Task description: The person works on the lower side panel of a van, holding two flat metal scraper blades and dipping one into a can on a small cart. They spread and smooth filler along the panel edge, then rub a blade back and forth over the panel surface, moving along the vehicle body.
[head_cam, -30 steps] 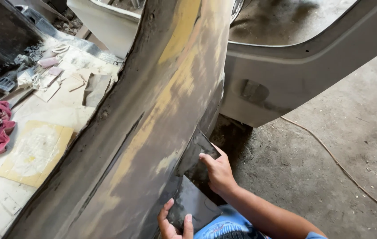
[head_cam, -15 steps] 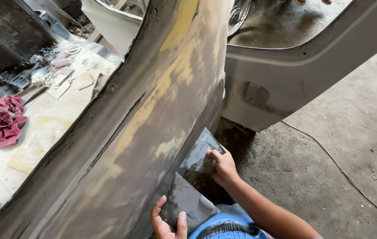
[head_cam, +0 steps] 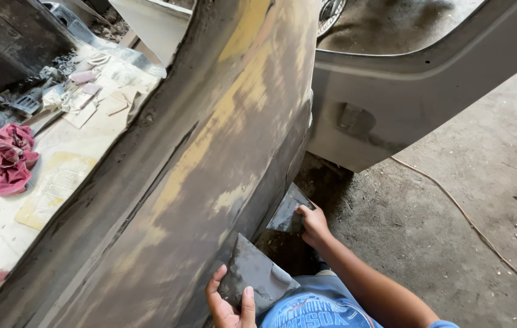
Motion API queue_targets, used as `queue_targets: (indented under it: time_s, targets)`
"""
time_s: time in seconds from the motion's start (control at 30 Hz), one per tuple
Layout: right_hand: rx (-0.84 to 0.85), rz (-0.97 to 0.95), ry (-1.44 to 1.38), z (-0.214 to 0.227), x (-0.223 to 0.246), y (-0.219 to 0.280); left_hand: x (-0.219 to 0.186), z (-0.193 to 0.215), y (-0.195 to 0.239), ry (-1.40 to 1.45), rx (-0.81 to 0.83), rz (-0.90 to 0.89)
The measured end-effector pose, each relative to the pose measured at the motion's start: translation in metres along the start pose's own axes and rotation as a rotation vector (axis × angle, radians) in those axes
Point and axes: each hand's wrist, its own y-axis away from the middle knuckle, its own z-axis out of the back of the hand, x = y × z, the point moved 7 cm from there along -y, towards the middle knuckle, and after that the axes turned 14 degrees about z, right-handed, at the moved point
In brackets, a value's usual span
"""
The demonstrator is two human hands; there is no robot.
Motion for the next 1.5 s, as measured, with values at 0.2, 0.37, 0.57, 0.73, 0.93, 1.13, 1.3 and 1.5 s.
queue_targets:
  time_s: [0.2, 0.37, 0.57, 0.73, 0.93, 1.13, 1.3, 1.5]
  targets:
    - [-0.045, -0.053, 0.088, 0.006, -0.042, -0.028, -0.006, -0.007, -0.005, -0.013, -0.045, 0.094]
    - [-0.07, -0.166, 0.039, 0.0, -0.061, -0.02, 0.0, -0.002, -0.007, -0.028, -0.038, 0.072]
    - [-0.113, -0.297, 0.081, 0.008, -0.093, -0.02, 0.0, 0.002, -0.013, -0.05, -0.013, 0.024]
    - [-0.05, -0.177, -0.041, 0.015, -0.125, -0.039, 0.004, 0.004, -0.021, -0.07, 0.002, 0.042]
    - [-0.139, -0.166, 0.167, 0.029, -0.117, -0.036, 0.014, 0.008, -0.028, -0.094, 0.026, 0.053]
    - [-0.102, -0.236, 0.048, 0.023, -0.12, -0.031, 0.014, 0.01, -0.03, -0.089, 0.033, 0.112]
    - [-0.099, -0.256, -0.01, 0.003, -0.115, -0.026, 0.021, 0.012, -0.033, -0.102, 0.032, 0.057]
    - [-0.117, -0.188, -0.013, -0.009, -0.102, -0.017, 0.029, 0.017, -0.034, -0.101, 0.082, 0.035]
